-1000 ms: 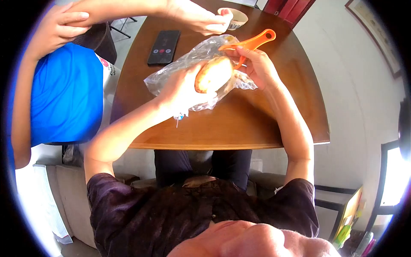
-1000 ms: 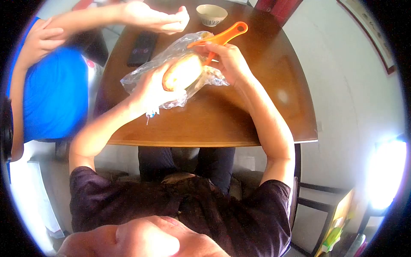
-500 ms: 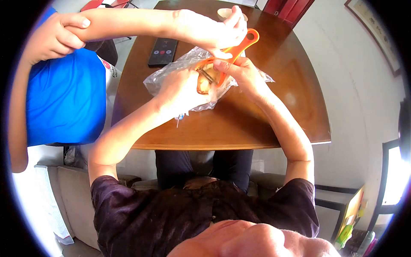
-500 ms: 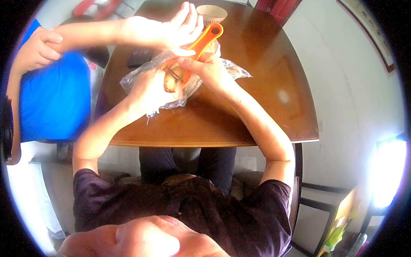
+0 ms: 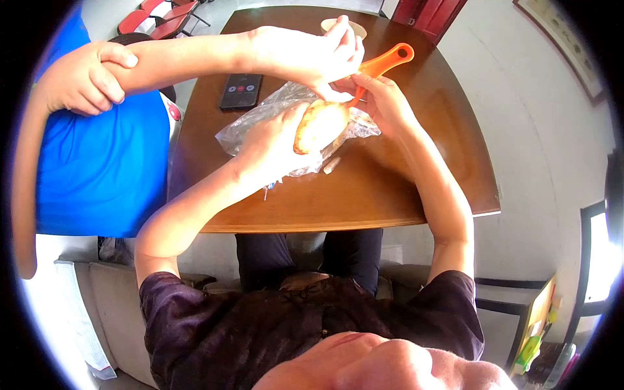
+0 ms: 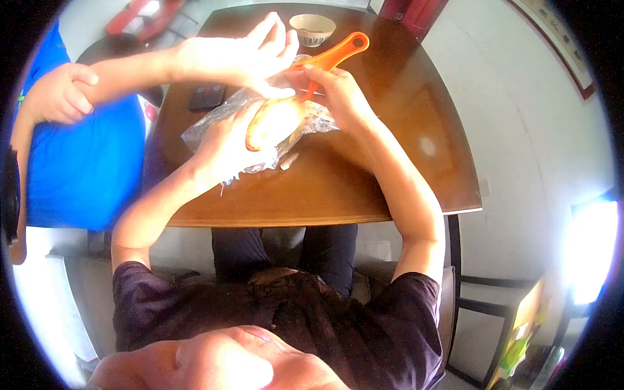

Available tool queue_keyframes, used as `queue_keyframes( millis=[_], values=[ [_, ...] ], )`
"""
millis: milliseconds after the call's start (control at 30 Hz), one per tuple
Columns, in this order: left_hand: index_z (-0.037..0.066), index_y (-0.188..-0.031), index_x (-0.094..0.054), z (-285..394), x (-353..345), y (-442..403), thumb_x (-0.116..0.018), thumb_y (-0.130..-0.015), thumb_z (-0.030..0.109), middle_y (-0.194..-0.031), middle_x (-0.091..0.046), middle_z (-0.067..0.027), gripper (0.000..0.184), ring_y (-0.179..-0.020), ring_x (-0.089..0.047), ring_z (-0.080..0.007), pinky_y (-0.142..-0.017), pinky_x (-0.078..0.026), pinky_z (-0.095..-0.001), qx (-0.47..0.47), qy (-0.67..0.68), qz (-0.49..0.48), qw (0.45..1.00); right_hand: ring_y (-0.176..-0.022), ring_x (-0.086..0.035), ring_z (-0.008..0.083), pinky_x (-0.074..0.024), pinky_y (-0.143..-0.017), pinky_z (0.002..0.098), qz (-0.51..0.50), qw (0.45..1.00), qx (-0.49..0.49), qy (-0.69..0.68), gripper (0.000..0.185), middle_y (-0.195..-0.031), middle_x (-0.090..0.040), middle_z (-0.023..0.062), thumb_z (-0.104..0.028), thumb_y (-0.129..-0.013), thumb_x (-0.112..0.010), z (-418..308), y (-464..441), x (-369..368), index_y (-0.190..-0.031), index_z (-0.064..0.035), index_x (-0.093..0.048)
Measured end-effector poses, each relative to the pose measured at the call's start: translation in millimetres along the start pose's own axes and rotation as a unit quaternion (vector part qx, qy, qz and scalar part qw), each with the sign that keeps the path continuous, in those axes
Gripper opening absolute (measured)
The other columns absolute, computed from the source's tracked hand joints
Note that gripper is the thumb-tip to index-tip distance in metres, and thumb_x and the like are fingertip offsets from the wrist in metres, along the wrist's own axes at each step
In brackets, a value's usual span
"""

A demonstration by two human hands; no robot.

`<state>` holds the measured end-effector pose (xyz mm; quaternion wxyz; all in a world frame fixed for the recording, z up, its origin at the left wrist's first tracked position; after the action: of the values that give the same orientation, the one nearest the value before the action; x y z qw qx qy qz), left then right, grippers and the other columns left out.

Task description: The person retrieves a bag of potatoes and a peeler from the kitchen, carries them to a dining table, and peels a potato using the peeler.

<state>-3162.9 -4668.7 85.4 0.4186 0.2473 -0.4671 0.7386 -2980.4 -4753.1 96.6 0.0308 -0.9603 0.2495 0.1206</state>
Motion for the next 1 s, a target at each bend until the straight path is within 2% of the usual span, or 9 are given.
queue_keyframes(
  millis=[100, 167, 300, 333, 367, 500, 600, 800, 1000],
  values=[
    [0.000, -0.126, -0.045, 5.1, 3.1, 1.7, -0.076, -0.072, 0.032, -0.102, -0.063, -0.0230, 0.070, -0.086, -0.065, -0.0369, -0.076, -0.054, -0.0420, 0.001, -0.052, -0.001, 0.999, -0.108, -0.056, 0.0146, -0.0411, -0.094, 0.0276, -0.051, 0.988, 0.053, 0.139, 0.040, -0.113, -0.064, 0.0095, -0.027, -0.094, -0.055, -11.0, 23.3, -33.6, -0.116, 0.0056, -0.058],
    [0.002, -0.129, -0.045, 0.1, -1.2, 3.0, -0.080, -0.068, 0.026, -0.117, -0.057, -0.0247, 0.074, -0.108, -0.057, -0.0377, -0.091, -0.047, -0.0429, 0.091, -0.005, -0.070, 0.993, -0.108, -0.054, 0.0118, -0.0387, -0.096, 0.0278, -0.059, 0.979, 0.036, 0.191, 0.039, -0.112, -0.064, 0.0074, -0.027, -0.092, -0.058, 2.2, 27.5, -40.3, -0.118, 0.0024, -0.059],
    [0.002, -0.127, -0.046, -7.0, -5.5, 4.1, -0.080, -0.068, 0.024, -0.117, -0.057, -0.0236, 0.071, -0.107, -0.057, -0.0382, -0.091, -0.047, -0.0433, 0.096, -0.001, -0.081, 0.992, -0.097, -0.057, 0.0114, -0.0433, -0.089, 0.0274, -0.037, 0.978, 0.031, 0.201, 0.032, -0.101, -0.066, 0.0074, -0.026, -0.091, -0.059, -2.2, 31.2, -44.2, -0.108, 0.0017, -0.063],
    [-0.002, -0.125, -0.046, -0.7, -1.1, 3.2, -0.080, -0.068, 0.025, -0.112, -0.059, -0.0240, 0.071, -0.102, -0.058, -0.0387, -0.089, -0.048, -0.0434, 0.026, 0.008, -0.021, 0.999, -0.093, -0.059, 0.0114, -0.0451, -0.085, 0.0269, -0.016, 0.975, 0.012, 0.223, 0.031, -0.097, -0.067, 0.0077, -0.026, -0.092, -0.059, -5.0, 29.2, -37.8, -0.104, 0.0025, -0.064],
    [-0.006, -0.123, -0.047, 6.5, 4.1, 4.1, -0.079, -0.069, 0.027, -0.108, -0.060, -0.0244, 0.071, -0.097, -0.060, -0.0392, -0.086, -0.049, -0.0435, -0.044, 0.017, 0.038, 0.998, -0.086, -0.061, 0.0121, -0.0473, -0.076, 0.0251, -0.019, 0.985, 0.014, 0.171, 0.032, -0.089, -0.067, 0.0085, -0.026, -0.091, -0.060, -1.3, 19.7, -26.6, -0.099, 0.0045, -0.064],
    [-0.007, -0.123, -0.046, 4.4, 2.4, 3.1, -0.080, -0.068, 0.025, -0.109, -0.059, -0.0253, 0.072, -0.101, -0.058, -0.0409, -0.089, -0.047, -0.0449, -0.034, 0.030, 0.009, 0.999, -0.096, -0.063, 0.0176, -0.0516, -0.081, 0.0289, -0.007, 0.997, -0.079, -0.010, 0.031, -0.107, -0.066, 0.0131, -0.016, -0.092, -0.056, 7.4, -2.5, 8.6, -0.114, 0.0063, -0.055],
    [-0.006, -0.122, -0.046, -8.3, -4.3, 5.5, -0.078, -0.072, 0.020, -0.107, -0.061, -0.0198, 0.065, -0.095, -0.062, -0.0309, -0.084, -0.049, -0.0384, -0.036, 0.007, 0.003, 0.999, -0.100, -0.063, 0.0191, -0.0520, -0.085, 0.0313, 0.044, 0.992, -0.101, -0.064, 0.029, -0.110, -0.064, 0.0146, -0.015, -0.093, -0.054, 21.9, -8.7, 18.4, -0.113, 0.0069, -0.055],
    [0.000, -0.127, -0.047, -46.9, -15.1, 2.1, -0.074, -0.077, 0.017, -0.117, -0.058, -0.0142, 0.060, -0.103, -0.058, -0.0243, -0.089, -0.047, -0.0358, 0.090, 0.405, -0.115, 0.902, -0.101, -0.062, 0.0211, -0.0508, -0.088, 0.0341, -0.002, 0.999, -0.016, -0.047, 0.033, -0.109, -0.062, 0.0149, -0.015, -0.094, -0.053, 29.2, -23.8, 36.1, -0.118, 0.0078, -0.053],
    [0.000, -0.130, -0.047, -49.4, 10.0, -15.9, -0.072, -0.080, 0.015, -0.121, -0.057, -0.0110, 0.058, -0.106, -0.055, -0.0190, -0.091, -0.045, -0.0341, 0.161, 0.586, -0.088, 0.789, -0.094, -0.062, 0.0204, -0.0512, -0.085, 0.0324, -0.028, 0.990, -0.106, 0.086, 0.033, -0.107, -0.063, 0.0135, -0.020, -0.094, -0.054, 33.8, -23.5, 46.8, -0.113, 0.0064, -0.057]
  ],
)
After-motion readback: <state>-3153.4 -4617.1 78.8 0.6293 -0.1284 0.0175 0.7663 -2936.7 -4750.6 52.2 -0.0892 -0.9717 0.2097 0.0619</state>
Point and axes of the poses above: each hand's wrist, its own y-axis away from the middle knuckle, its own x-axis out of the back of the hand, z = x × y, the point moved 5 cm from there along -y, towards the middle knuckle
